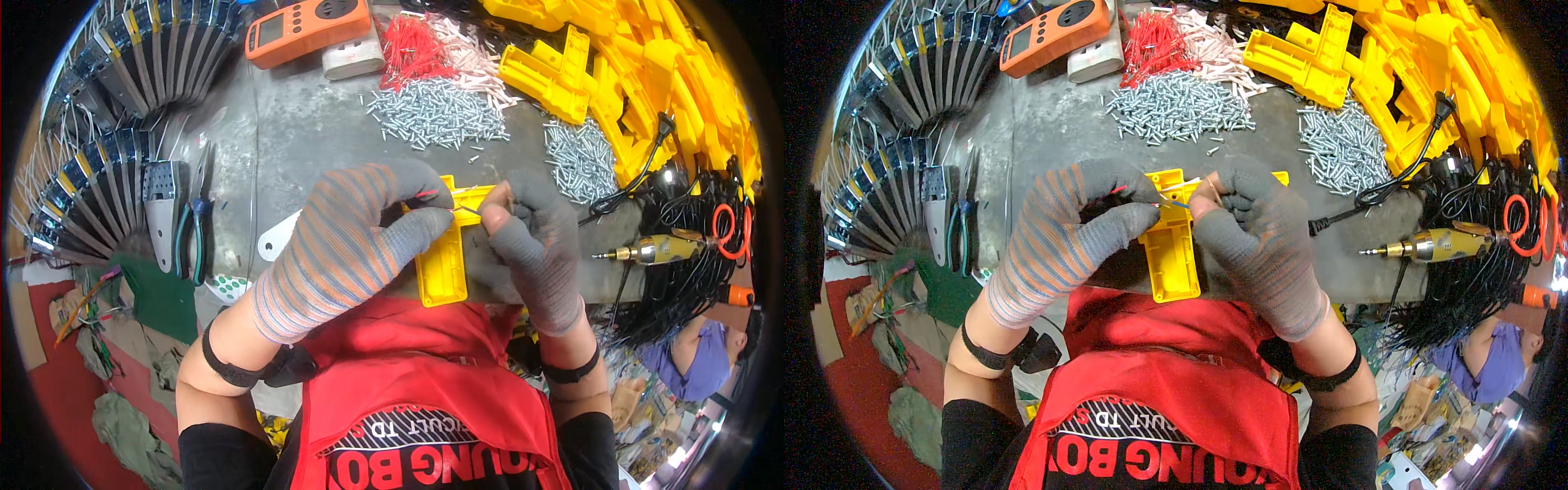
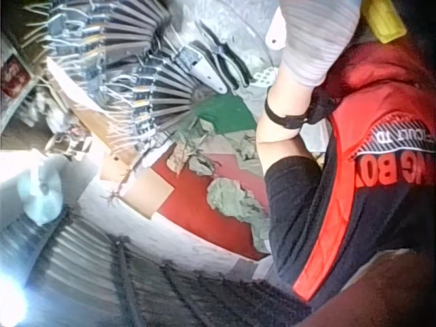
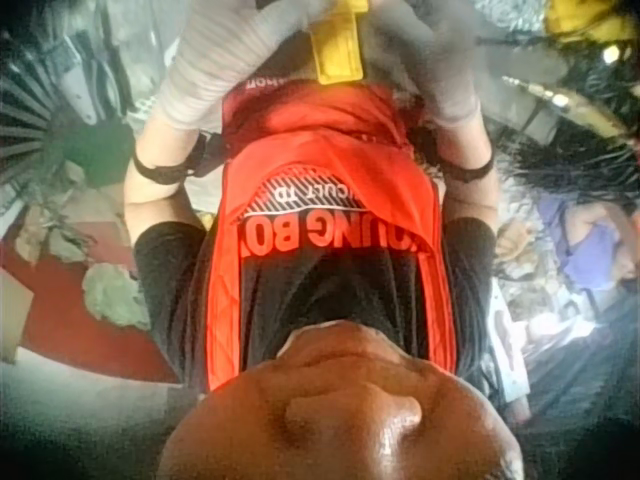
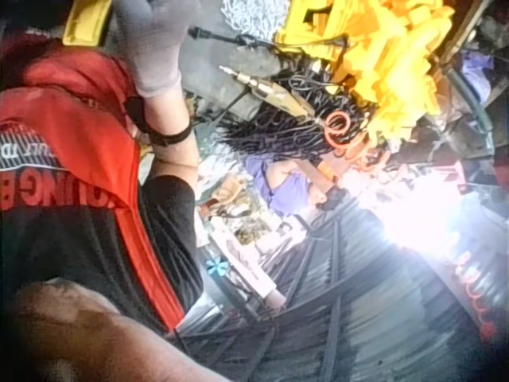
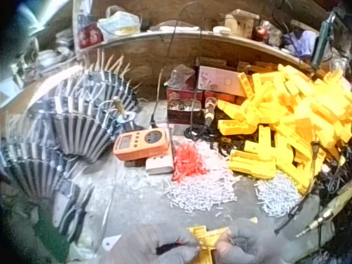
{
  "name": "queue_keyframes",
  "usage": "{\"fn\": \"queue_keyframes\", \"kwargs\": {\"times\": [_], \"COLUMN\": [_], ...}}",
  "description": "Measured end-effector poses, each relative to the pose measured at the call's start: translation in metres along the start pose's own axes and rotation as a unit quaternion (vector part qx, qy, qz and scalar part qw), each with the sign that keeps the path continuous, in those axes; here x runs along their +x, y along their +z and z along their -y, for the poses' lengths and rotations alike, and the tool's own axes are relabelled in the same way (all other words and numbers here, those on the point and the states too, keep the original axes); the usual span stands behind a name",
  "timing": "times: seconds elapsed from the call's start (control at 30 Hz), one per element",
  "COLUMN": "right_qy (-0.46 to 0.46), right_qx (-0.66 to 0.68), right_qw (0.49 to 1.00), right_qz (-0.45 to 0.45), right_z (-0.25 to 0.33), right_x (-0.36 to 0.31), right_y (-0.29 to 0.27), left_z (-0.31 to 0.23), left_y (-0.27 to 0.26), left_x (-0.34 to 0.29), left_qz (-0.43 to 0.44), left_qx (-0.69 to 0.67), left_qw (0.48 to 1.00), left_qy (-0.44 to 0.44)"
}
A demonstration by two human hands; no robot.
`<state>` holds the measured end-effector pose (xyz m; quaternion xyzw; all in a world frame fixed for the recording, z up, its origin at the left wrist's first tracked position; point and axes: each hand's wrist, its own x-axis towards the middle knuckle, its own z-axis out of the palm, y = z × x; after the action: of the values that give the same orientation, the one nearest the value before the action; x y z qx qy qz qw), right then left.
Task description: Assembling electronic components and wiring into a yellow handheld device casing using a soldering iron and electric screwdriver.
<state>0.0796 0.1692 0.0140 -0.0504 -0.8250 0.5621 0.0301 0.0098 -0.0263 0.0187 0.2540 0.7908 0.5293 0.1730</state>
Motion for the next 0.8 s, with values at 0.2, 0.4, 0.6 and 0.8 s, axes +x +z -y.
{"fn": "queue_keyframes", "kwargs": {"times": [0.2,0.4,0.6,0.8], "right_qy": [0.126,0.121,0.022,0.038], "right_qx": [0.206,0.142,-0.055,0.031], "right_qw": [0.969,0.976,0.996,0.995], "right_qz": [0.055,0.115,0.064,0.084], "right_z": [0.004,0.006,0.013,0.009], "right_x": [0.004,0.005,0.005,0.007], "right_y": [0.003,-0.002,0.001,0.000], "left_z": [-0.001,0.000,0.007,0.017], "left_y": [-0.004,-0.002,0.002,0.008], "left_x": [0.002,-0.001,-0.005,-0.002], "left_qz": [0.020,0.023,-0.006,-0.035], "left_qx": [0.038,0.058,0.145,0.038], "left_qw": [0.999,0.998,0.978,0.987], "left_qy": [0.020,0.029,0.153,0.149]}}
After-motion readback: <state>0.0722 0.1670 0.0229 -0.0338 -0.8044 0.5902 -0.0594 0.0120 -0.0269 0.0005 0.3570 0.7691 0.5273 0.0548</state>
